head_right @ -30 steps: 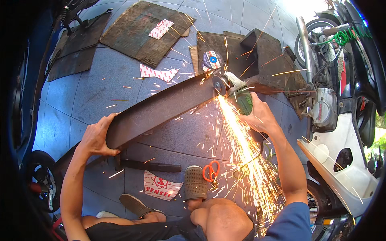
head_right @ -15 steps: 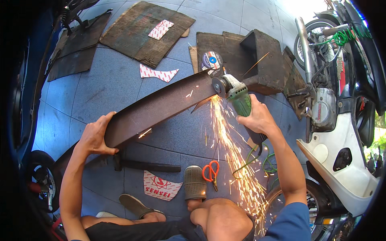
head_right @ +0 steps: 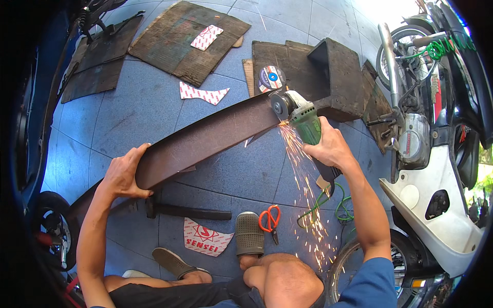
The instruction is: Cutting and grinding a piece of angle iron to a specific shape using scissors and an angle grinder.
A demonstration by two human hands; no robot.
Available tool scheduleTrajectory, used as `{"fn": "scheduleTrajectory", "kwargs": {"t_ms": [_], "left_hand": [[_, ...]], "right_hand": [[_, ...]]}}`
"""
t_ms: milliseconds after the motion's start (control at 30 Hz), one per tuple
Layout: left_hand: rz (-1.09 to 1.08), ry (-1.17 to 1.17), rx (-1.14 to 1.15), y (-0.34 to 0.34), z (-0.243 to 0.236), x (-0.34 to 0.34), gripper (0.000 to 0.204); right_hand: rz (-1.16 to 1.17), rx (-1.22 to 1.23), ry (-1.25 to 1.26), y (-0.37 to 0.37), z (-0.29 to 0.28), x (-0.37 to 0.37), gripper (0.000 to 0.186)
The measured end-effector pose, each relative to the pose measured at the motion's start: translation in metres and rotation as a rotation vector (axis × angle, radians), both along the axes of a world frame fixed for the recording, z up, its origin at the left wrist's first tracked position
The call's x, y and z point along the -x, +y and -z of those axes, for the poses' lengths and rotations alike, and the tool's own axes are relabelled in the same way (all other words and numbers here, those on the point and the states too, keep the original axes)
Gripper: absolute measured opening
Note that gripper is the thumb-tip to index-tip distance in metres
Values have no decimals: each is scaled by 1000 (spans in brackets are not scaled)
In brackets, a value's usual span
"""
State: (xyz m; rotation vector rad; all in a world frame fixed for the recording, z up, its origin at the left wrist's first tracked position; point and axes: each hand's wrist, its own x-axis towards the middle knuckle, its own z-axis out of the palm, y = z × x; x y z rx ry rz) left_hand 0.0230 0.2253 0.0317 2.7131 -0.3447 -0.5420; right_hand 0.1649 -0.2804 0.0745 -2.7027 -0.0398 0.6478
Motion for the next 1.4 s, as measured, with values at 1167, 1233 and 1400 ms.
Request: {"fn": "scheduleTrajectory", "kwargs": {"t_ms": [1167, 1233, 1400], "left_hand": [[18, -8, 9, 3, 1, 1, 122], [18, 4, 13, 2, 4, -1, 122], [16, -6, 21, 4, 2, 1, 122]], "right_hand": [[4, -54, 11, 0, 11, -6, 77], [-11, -71, 5, -1, 13, -6, 78], [27, -9, 8, 3, 8, -6, 73]]}}
